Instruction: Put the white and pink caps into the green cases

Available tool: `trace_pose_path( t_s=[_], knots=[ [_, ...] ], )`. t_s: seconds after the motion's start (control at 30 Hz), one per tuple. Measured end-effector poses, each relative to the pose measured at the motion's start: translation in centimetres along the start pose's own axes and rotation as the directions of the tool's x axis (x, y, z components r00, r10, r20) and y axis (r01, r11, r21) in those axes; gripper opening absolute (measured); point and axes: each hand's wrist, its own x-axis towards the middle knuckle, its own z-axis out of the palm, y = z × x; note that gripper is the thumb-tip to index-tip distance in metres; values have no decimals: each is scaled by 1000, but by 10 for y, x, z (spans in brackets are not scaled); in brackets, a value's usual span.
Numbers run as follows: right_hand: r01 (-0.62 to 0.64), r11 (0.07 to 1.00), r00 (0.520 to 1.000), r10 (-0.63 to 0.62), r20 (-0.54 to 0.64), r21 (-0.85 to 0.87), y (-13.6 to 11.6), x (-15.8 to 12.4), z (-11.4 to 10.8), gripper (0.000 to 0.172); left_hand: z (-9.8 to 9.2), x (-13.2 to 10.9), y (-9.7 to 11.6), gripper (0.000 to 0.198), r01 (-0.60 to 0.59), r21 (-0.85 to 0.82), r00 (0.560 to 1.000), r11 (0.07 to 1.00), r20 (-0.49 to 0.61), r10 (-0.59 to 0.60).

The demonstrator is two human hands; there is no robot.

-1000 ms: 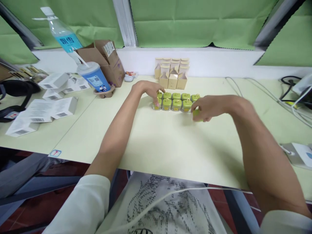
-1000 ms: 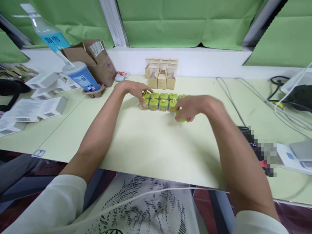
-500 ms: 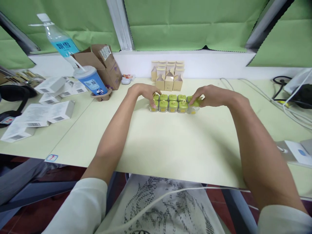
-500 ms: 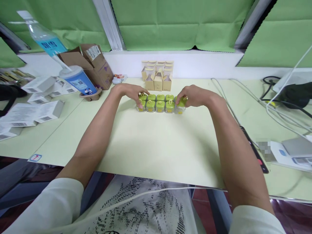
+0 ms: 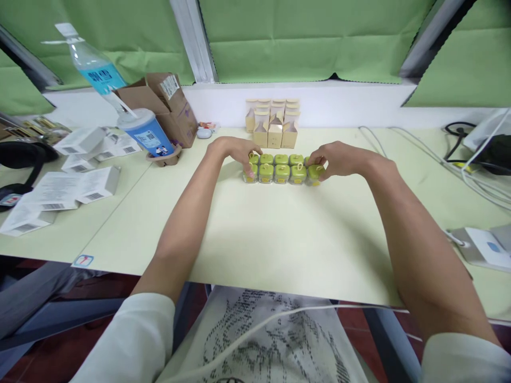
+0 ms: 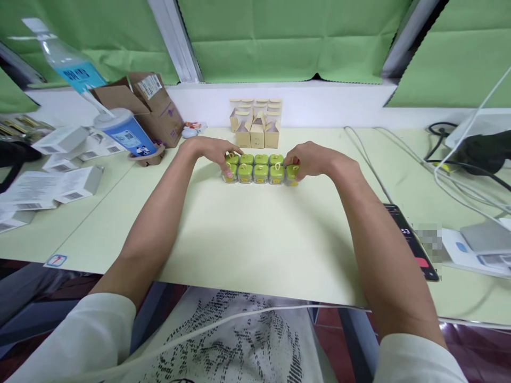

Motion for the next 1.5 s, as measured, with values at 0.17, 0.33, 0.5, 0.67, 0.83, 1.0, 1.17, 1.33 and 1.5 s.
trace_pose_path(
  t_s=[0.17,0.33,0.5,0.67,0.83,1.0,1.17,1.33,1.5],
  knots=[
    [-7,1000,1000,6,-8,-20,7,8,5,43,0,0,1,141,8,-9,1000,1000,10,-7],
    [-16,995,999,13,-32,-99,10,22,14,44,0,0,4,134,6,-18,1000,1000,-1,-6],
    [-78,992,996,72,-61,-98,4,21,19,41,0,-1,7,127,20,-20,1000,1000,-2,-20],
    [-56,998,993,58,-102,20,1,10,14,43,0,-2,6,135,-3,-46,1000,999,-1,2],
    [-45,996,993,54,-108,82,7,4,10,33,1,-1,0,134,-16,-41,1000,999,-10,16],
    [-31,1000,994,31,-104,5,6,3,7,27,1,-3,6,133,6,-70,1000,998,-6,-7],
    [6,991,979,22,-202,137,12,-10,-5,27,-3,-10,1,135,30,-175,1000,984,14,-28],
    [118,796,739,329,-588,593,23,1,21,52,28,-14,-19,115,-6,-502,951,865,-271,-151],
    [131,643,754,429,-497,755,14,39,73,83,85,6,-9,70,-310,-742,739,595,-581,-340]
  ],
)
